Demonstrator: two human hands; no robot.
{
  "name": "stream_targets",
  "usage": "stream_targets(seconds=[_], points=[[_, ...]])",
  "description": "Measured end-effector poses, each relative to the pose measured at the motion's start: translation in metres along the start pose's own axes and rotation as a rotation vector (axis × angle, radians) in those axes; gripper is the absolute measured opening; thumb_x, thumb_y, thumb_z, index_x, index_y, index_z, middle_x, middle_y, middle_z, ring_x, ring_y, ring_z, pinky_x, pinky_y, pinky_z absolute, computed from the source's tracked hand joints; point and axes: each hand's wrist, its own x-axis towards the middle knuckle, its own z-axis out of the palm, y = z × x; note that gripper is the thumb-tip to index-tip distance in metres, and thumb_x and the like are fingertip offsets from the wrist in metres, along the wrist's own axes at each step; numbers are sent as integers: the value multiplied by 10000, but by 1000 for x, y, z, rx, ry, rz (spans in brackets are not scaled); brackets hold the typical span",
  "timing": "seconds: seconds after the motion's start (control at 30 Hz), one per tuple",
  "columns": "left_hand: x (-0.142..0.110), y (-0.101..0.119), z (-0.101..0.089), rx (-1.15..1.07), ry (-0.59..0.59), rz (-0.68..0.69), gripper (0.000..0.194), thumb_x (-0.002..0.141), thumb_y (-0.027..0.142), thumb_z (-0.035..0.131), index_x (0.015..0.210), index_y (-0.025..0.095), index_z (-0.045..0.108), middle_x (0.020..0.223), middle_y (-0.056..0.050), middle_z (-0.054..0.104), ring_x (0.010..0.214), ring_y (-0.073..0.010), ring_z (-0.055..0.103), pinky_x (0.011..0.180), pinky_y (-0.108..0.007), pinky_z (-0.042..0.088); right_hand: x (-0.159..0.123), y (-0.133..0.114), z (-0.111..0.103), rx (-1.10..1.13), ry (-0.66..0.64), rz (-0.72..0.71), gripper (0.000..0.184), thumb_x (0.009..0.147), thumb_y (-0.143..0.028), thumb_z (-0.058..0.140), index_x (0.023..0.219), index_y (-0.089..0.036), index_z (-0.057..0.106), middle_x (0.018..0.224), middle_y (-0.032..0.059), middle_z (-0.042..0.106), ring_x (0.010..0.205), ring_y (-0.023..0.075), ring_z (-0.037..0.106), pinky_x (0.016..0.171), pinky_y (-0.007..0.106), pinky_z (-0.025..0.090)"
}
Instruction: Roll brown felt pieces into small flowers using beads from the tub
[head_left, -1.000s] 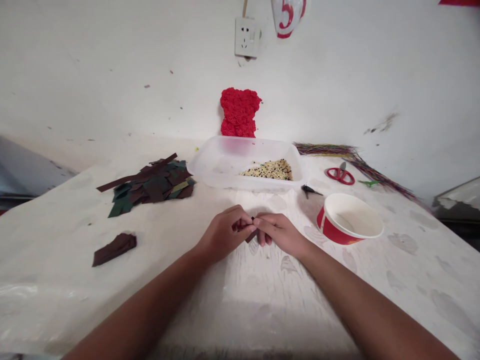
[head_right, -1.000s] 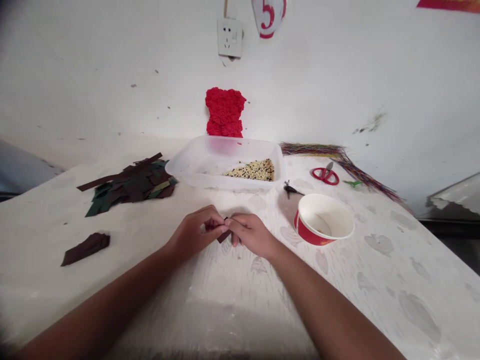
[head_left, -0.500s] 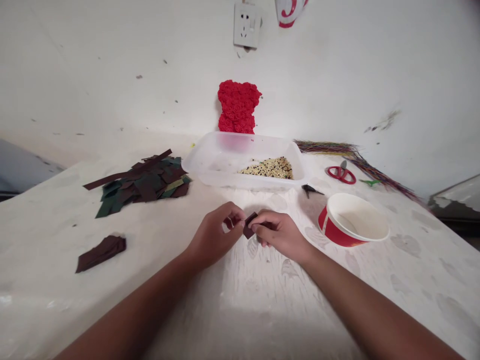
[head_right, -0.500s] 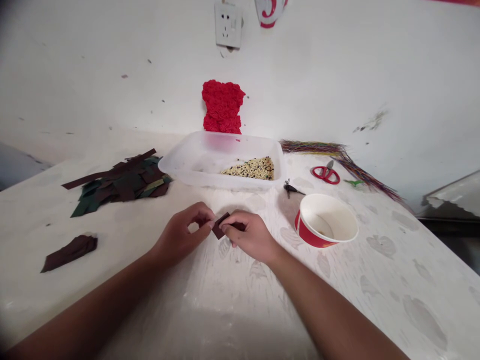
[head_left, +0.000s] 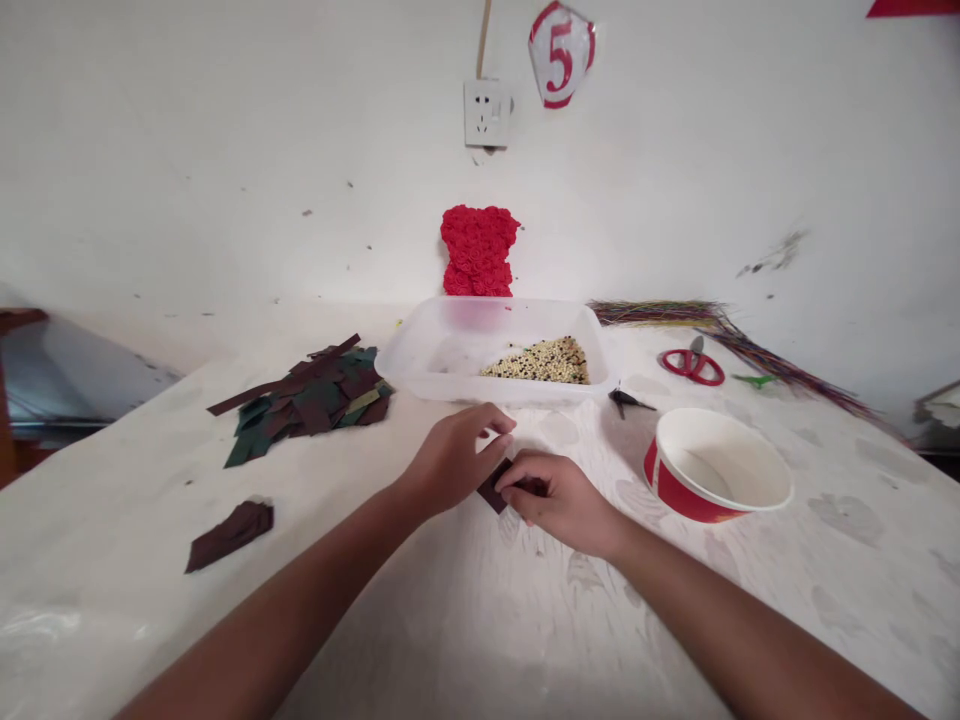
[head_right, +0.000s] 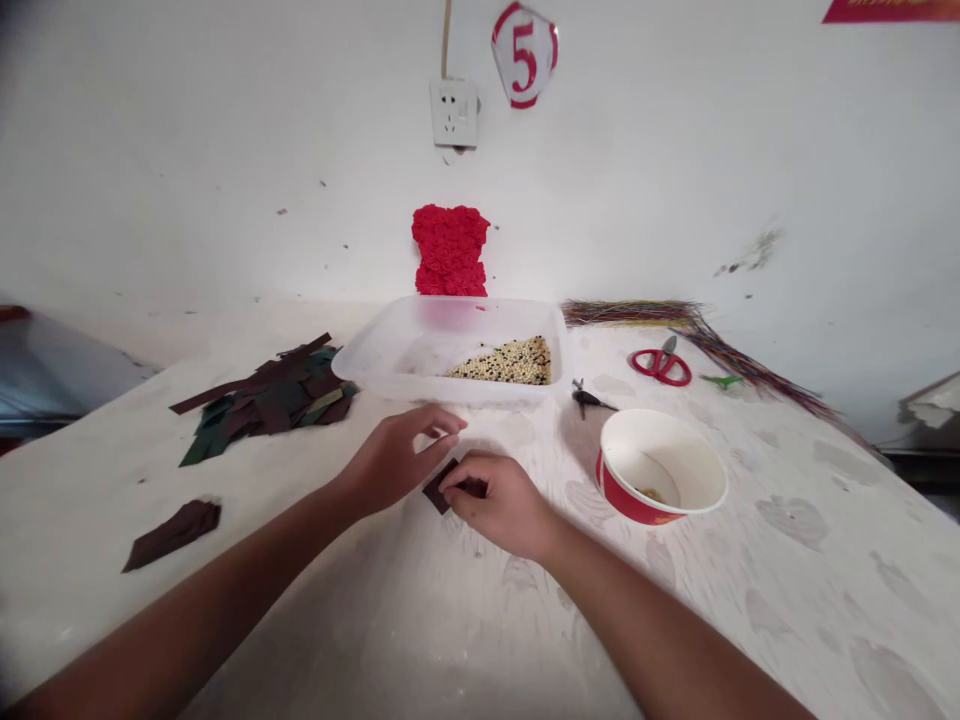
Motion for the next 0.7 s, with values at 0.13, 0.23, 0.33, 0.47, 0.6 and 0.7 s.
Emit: stream_targets(seconds=[0.13,0.23,0.33,0.47,0.6,0.7], points=[[31,0,13,65,-105,91,39,833,182,566,845,213,586,1198,-45,666,1091,-230,604,951,-392,454,-1,2,2,40,-5,-16,122,812,-186,585,807,-200,707,738,9,644,563,106,516,496,241,388],[41,1,21,42,-127,93,48,834,176,558,840,216,584,1170,-44,674,1103,-236,588,963,-405,442,0,1,2,61,-6,-25,129,809,-181,583,812,-196,711,776,17,659,552,100,518,478,235,383],[44,4,24,20,-126,84,53,827,172,556,836,215,586,1173,-49,671,1111,-234,579,973,-407,434,0,1,2,47,-7,-21,132,793,-163,588,812,-195,715,758,15,659,554,102,526,475,230,385],[48,7,25,-15,-145,73,49,812,172,562,810,211,591,1160,-54,675,1112,-230,581,987,-404,433,0,2,2,57,-8,-40,145,784,-144,582,815,-189,716,793,20,665,585,108,553,495,231,406],[53,10,26,-48,-144,38,31,816,202,566,801,207,592,1143,-62,685,1082,-240,605,966,-415,448,1,4,3,71,3,-77,144,788,-153,586,805,-192,723,854,34,671,645,128,589,526,244,437],[47,17,21,-86,-154,23,47,829,220,560,801,210,596,1116,-37,697,1046,-219,630,941,-379,469,2,4,3,82,6,-39,136,789,-164,592,806,-192,725,794,30,670,631,132,588,525,246,440]])
